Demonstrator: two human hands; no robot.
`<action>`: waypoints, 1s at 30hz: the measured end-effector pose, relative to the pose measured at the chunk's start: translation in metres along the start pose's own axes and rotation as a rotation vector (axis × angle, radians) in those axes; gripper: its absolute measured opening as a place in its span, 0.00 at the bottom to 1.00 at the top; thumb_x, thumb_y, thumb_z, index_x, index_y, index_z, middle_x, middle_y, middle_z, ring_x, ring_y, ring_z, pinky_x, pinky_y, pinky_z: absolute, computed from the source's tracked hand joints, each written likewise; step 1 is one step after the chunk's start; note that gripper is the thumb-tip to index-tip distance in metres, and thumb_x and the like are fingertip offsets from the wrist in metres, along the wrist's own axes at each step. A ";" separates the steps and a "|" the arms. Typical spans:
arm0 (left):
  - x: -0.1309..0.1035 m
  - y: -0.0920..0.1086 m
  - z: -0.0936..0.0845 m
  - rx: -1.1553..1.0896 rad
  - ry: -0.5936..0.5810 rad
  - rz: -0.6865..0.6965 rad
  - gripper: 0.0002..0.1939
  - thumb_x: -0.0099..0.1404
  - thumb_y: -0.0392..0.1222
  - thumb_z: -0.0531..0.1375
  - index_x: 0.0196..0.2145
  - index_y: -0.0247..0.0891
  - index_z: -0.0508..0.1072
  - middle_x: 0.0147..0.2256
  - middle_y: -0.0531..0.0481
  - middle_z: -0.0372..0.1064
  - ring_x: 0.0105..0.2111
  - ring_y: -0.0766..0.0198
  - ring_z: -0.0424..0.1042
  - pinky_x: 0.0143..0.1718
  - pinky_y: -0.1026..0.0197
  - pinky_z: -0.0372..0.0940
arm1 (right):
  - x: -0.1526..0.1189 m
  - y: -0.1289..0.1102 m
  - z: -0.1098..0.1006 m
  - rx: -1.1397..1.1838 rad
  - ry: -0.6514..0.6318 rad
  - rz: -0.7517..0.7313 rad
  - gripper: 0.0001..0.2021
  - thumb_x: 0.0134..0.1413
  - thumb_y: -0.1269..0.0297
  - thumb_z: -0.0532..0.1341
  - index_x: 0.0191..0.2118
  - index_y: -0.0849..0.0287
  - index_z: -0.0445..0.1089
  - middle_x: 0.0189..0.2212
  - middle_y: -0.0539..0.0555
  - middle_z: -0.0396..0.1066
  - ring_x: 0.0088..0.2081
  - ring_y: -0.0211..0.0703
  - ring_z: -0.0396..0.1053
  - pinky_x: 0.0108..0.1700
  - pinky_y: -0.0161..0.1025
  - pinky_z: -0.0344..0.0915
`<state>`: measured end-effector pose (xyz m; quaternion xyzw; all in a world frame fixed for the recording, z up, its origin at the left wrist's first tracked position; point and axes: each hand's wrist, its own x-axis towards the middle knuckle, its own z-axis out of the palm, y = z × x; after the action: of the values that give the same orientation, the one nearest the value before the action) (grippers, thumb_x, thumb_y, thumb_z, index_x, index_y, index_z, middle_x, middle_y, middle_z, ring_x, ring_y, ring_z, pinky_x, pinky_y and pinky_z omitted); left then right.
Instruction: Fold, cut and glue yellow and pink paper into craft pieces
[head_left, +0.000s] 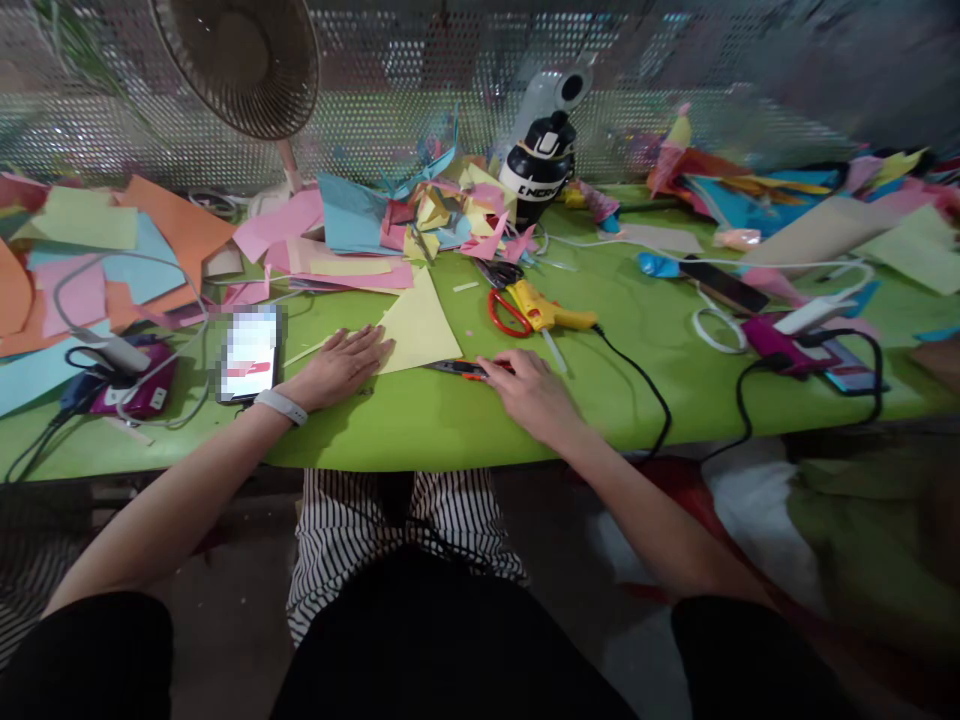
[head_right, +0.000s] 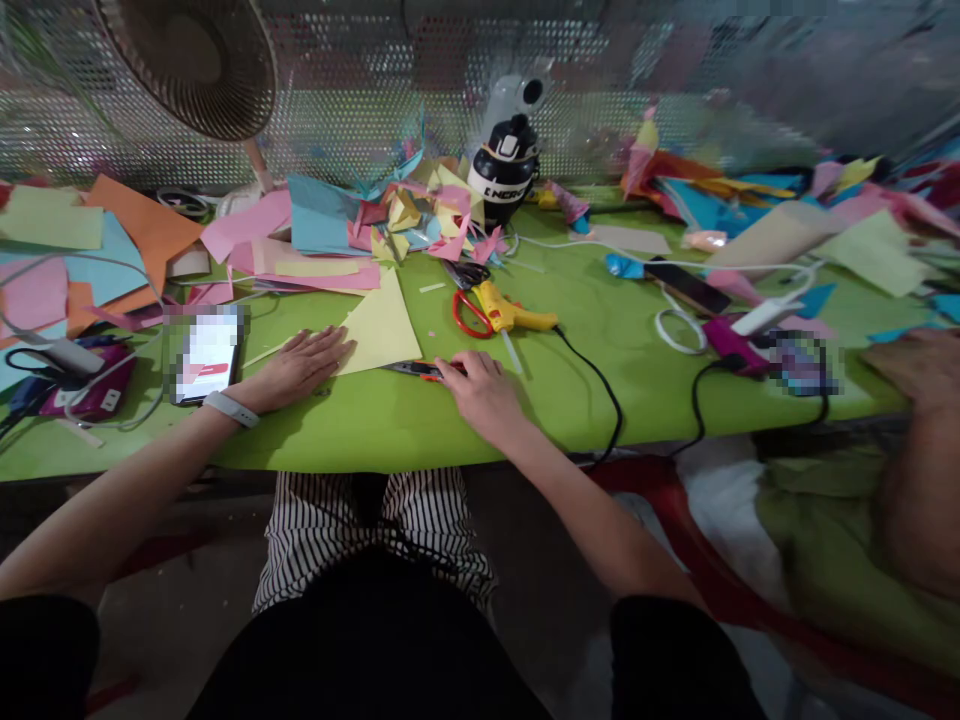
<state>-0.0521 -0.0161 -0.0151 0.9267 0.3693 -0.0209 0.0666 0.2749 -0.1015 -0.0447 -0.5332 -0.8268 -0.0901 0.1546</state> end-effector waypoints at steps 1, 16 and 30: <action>0.000 -0.001 0.002 0.005 0.007 0.000 0.27 0.77 0.46 0.39 0.70 0.41 0.48 0.71 0.45 0.41 0.71 0.57 0.41 0.69 0.48 0.37 | 0.003 -0.003 0.000 0.007 -0.003 -0.005 0.17 0.68 0.66 0.53 0.56 0.59 0.72 0.43 0.63 0.69 0.44 0.53 0.65 0.43 0.46 0.64; 0.001 0.003 0.000 0.027 -0.008 -0.012 0.27 0.77 0.47 0.37 0.70 0.41 0.48 0.71 0.45 0.40 0.71 0.57 0.40 0.69 0.48 0.37 | 0.008 -0.010 -0.003 0.039 -0.004 -0.055 0.17 0.69 0.66 0.52 0.55 0.60 0.73 0.41 0.62 0.69 0.44 0.51 0.64 0.42 0.45 0.65; 0.000 0.003 0.002 0.015 0.020 0.006 0.27 0.77 0.45 0.39 0.70 0.39 0.50 0.71 0.42 0.42 0.70 0.53 0.42 0.68 0.45 0.40 | 0.012 -0.021 -0.001 0.064 -0.003 -0.079 0.17 0.69 0.66 0.51 0.55 0.62 0.72 0.41 0.63 0.69 0.43 0.52 0.65 0.42 0.47 0.66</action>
<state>-0.0505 -0.0186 -0.0170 0.9284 0.3671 -0.0140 0.0560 0.2508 -0.1001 -0.0394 -0.4951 -0.8499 -0.0687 0.1667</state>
